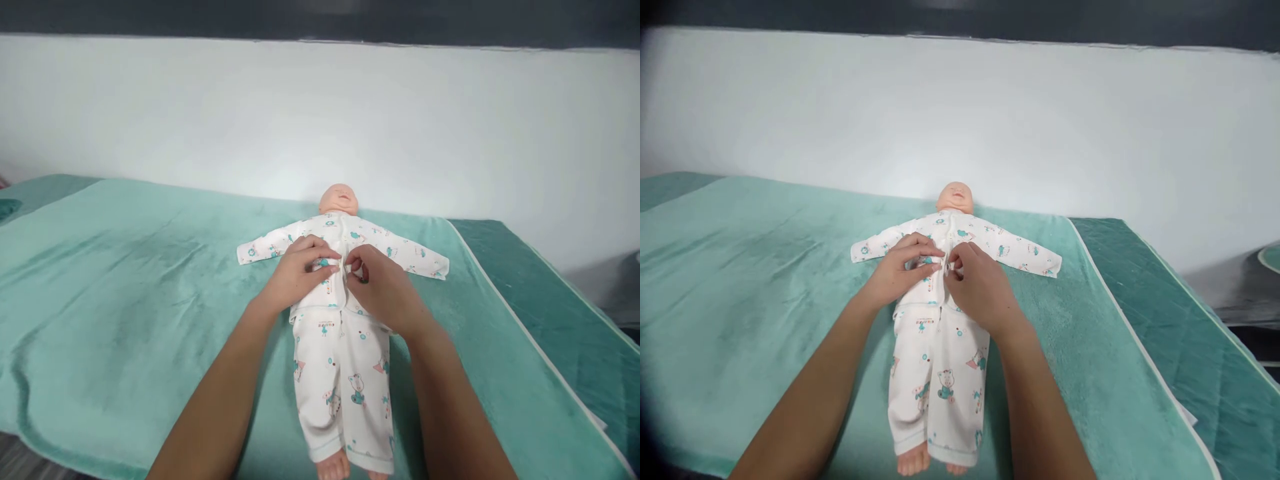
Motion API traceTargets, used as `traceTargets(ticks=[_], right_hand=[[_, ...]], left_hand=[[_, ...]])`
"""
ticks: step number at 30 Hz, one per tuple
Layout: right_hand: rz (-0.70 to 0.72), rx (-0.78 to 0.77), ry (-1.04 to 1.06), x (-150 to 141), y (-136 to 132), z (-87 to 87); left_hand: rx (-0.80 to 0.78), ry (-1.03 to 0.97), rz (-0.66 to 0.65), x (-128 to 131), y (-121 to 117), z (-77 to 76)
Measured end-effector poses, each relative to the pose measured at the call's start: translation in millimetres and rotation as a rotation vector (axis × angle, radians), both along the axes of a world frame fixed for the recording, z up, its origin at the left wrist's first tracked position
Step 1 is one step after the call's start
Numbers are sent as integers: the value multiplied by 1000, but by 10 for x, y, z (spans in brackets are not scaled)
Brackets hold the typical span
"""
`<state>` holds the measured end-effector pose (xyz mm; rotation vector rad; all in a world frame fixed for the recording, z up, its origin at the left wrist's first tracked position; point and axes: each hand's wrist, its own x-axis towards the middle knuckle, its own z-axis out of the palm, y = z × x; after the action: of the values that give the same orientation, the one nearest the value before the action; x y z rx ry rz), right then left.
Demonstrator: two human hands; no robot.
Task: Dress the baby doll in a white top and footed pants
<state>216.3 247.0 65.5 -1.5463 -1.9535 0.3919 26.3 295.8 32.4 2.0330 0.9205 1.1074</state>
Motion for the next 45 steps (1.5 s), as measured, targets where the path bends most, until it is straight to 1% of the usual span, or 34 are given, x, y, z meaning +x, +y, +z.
traceTargets(ticks=[3, 9, 12, 15, 18, 21, 24, 26, 27, 30, 32, 34, 36, 39, 42, 45], right_hand=[[33, -13, -56, -9, -18, -9], [-90, 28, -271, -179, -58, -43], [-161, 31, -323, -265, -70, -61], [-228, -2, -306, -328, -90, -57], [-268, -47, -268, -371, -101, -40], [-293, -58, -220, -365, -77, -35], [-230, -50, -96, -267, -26, -29], [-161, -67, 76, -163, 7, -14], [-130, -98, 186, -110, 19, -6], [-34, -265, 529, 15, 48, 7], [40, -341, 681, 57, 68, -9], [81, -350, 759, 74, 93, -40], [93, -345, 804, 82, 118, -74], [110, -352, 850, 92, 139, -100], [125, -346, 865, 90, 135, -95], [127, -313, 900, 68, 125, -96]], left_hand=[[0, 8, -18, 21, 3, 1], [71, 40, 22, 72, -18, -11], [67, 15, 37, 89, -16, -11], [22, -35, 41, 88, -14, 0], [-53, -167, 34, 73, -18, 4], [-146, -267, 27, 67, -27, -13], [-197, -285, 21, 83, -32, -38], [-189, -266, 21, 101, -30, -48], [-181, -248, 21, 110, -29, -47], [-149, -162, 16, 133, -38, -23], [-119, -89, 5, 144, -55, 4], [-79, -10, -7, 152, -74, 28], [-38, 40, -9, 158, -87, 42], [-17, 47, -3, 166, -94, 46], [-63, -14, 20, 188, -105, 44], [-201, -210, 43, 239, -144, 55]])
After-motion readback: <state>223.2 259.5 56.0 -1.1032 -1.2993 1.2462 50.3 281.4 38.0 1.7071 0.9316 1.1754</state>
